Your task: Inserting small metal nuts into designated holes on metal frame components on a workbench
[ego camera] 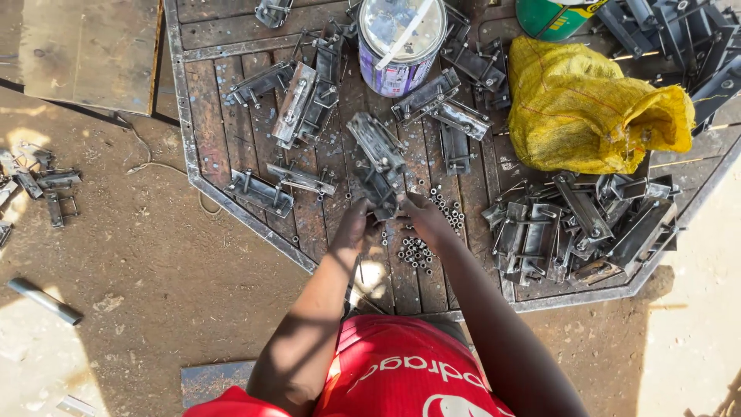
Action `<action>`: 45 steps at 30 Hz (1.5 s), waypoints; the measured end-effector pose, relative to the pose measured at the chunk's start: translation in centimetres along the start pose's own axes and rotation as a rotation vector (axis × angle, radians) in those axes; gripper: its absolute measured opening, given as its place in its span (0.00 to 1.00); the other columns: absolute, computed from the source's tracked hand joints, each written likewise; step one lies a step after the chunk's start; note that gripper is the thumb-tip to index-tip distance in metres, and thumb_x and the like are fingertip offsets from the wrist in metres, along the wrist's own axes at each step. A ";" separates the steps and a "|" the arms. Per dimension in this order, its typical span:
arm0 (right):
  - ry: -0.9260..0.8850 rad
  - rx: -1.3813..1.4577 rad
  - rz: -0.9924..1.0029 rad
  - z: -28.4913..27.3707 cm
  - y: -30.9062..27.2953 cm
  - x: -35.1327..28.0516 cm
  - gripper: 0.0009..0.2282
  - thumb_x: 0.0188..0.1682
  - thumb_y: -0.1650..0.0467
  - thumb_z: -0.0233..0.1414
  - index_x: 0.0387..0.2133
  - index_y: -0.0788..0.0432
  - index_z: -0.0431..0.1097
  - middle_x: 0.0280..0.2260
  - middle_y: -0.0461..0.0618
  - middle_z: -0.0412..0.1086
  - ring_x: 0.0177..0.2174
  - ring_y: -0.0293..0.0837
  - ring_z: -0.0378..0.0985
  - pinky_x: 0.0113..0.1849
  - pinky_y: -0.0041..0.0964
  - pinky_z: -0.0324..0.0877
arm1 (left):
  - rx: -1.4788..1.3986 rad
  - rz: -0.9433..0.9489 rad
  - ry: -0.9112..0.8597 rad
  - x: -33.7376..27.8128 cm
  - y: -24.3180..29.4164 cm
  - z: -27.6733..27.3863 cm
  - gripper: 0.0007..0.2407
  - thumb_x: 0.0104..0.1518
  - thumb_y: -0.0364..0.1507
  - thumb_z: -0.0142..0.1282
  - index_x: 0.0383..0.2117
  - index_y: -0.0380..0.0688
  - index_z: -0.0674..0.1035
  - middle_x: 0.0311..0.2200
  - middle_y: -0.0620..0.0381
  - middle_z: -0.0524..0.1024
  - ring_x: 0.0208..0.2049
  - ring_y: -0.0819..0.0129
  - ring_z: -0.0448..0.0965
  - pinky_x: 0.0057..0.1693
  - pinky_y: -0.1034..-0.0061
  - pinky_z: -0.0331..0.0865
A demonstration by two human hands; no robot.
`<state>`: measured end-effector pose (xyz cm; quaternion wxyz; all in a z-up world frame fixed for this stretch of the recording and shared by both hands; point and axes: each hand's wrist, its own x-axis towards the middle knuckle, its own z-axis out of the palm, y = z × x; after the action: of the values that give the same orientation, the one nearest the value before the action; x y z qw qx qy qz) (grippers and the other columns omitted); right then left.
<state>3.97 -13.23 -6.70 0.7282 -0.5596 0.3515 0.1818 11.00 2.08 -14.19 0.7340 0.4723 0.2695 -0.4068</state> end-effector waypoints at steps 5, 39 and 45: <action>0.011 -0.007 -0.131 -0.8 4.9 7.8 0.22 0.56 0.70 0.53 0.60 0.72 0.60 0.48 0.73 0.68 0.43 0.63 0.79 0.42 0.56 0.82 | 0.003 0.127 -0.126 1.0 -2.1 -1.4 0.10 0.53 0.30 0.60 0.41 0.51 0.76 0.38 0.58 0.73 0.40 0.63 0.76 0.48 0.67 0.69; 0.393 -0.462 -0.179 -3.8 -3.0 0.2 0.17 0.56 0.59 0.49 0.49 0.58 0.73 0.26 0.51 0.79 0.24 0.46 0.85 0.31 0.39 0.79 | 0.509 0.453 -0.249 -6.2 2.5 7.8 0.12 0.50 0.27 0.57 0.39 0.37 0.76 0.29 0.48 0.76 0.34 0.59 0.80 0.41 0.61 0.76; 0.304 0.012 -0.518 -3.7 -1.7 -1.2 0.08 0.49 0.76 0.58 0.41 0.61 0.74 0.35 0.49 0.72 0.29 0.35 0.77 0.28 0.20 0.76 | 0.617 0.516 -0.199 -3.6 1.3 5.7 0.18 0.53 0.32 0.55 0.51 0.41 0.73 0.40 0.46 0.78 0.44 0.56 0.78 0.53 0.57 0.71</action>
<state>3.06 -17.11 -5.15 0.6927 -0.6470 0.3030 -0.0983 10.27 -1.63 -8.39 0.6582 0.6807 -0.0645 -0.3149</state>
